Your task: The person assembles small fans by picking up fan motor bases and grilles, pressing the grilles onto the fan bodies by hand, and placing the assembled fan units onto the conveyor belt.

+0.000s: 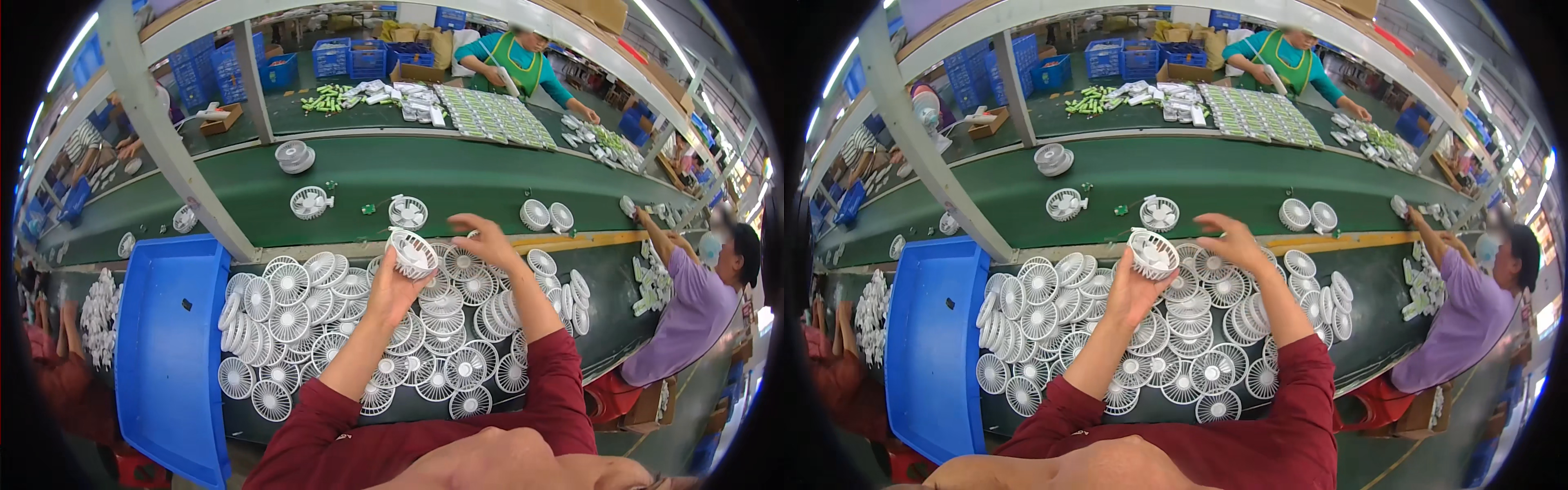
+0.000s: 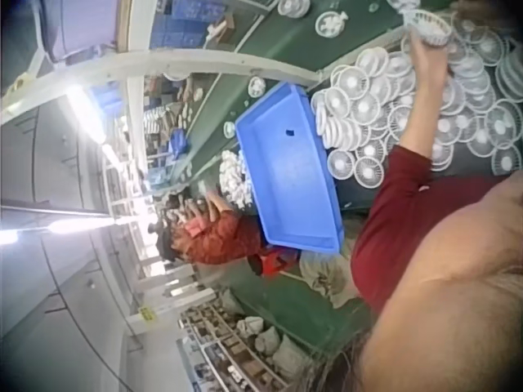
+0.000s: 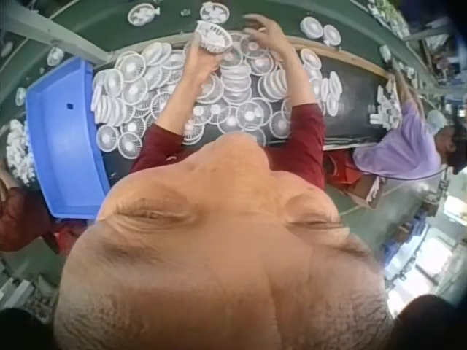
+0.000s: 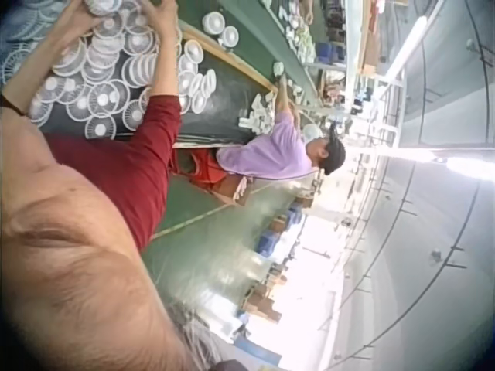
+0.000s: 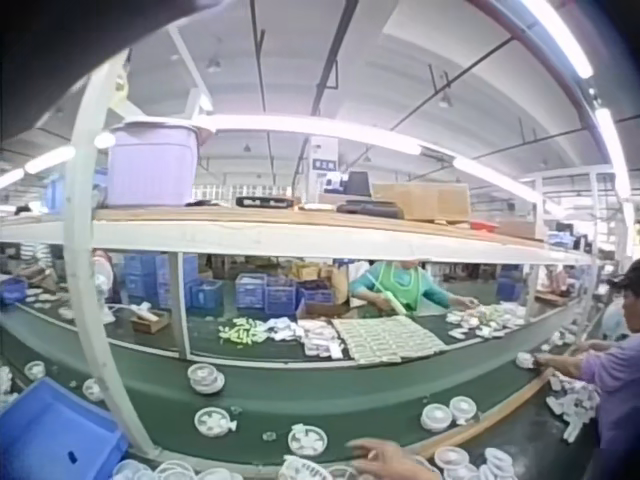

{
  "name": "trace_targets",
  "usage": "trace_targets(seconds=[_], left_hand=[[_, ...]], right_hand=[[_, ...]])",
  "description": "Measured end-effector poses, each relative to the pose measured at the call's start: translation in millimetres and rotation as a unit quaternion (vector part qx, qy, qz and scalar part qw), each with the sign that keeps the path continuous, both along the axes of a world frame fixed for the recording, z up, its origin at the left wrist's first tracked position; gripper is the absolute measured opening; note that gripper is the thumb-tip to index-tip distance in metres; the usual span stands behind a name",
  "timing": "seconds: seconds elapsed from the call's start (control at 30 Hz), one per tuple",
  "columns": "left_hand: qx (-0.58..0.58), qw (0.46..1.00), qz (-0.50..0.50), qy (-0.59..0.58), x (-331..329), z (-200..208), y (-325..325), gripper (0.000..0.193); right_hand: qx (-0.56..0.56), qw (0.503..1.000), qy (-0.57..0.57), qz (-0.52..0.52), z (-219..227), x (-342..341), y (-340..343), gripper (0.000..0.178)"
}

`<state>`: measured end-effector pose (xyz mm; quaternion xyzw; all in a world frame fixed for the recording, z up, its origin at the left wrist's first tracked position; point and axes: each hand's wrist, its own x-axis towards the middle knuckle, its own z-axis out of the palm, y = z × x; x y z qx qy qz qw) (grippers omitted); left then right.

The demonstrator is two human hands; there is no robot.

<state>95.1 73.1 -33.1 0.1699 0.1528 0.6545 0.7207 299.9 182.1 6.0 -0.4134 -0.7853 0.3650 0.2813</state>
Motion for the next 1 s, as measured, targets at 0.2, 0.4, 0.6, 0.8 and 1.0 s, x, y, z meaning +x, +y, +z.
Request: trace_targets(seconds=[0.2, 0.4, 0.6, 0.8, 1.0], left_hand=[[-0.008, 1.000, -0.009, -0.022, -2.1, -1.7, 2.1, 0.046], [-0.026, 0.998, -0.043, -0.038, 4.4, -7.4, 6.1, 0.045], [-0.038, 0.997, -0.050, -0.055, -2.9, -9.1, 4.9, 0.048], [-0.028, 0.990, -0.056, -0.124, 10.3, -31.7, 17.2, 0.034], [-0.022, 0.990, -0.017, -0.137, 21.9, -24.7, 13.5, 0.029]], right_hand=[[0.126, 0.955, -0.250, -0.096, -59.3, 57.6, 40.9, 0.073], [0.139, 0.965, -0.157, -0.157, -58.1, 58.4, 33.1, 0.060], [0.100, 0.980, -0.089, -0.147, -46.3, 53.2, 29.4, 0.027], [0.213, 0.967, -0.004, -0.141, -1.2, 22.4, -20.6, 0.011], [0.302, 0.953, 0.015, 0.017, 14.5, -51.4, -90.4, 0.026]])
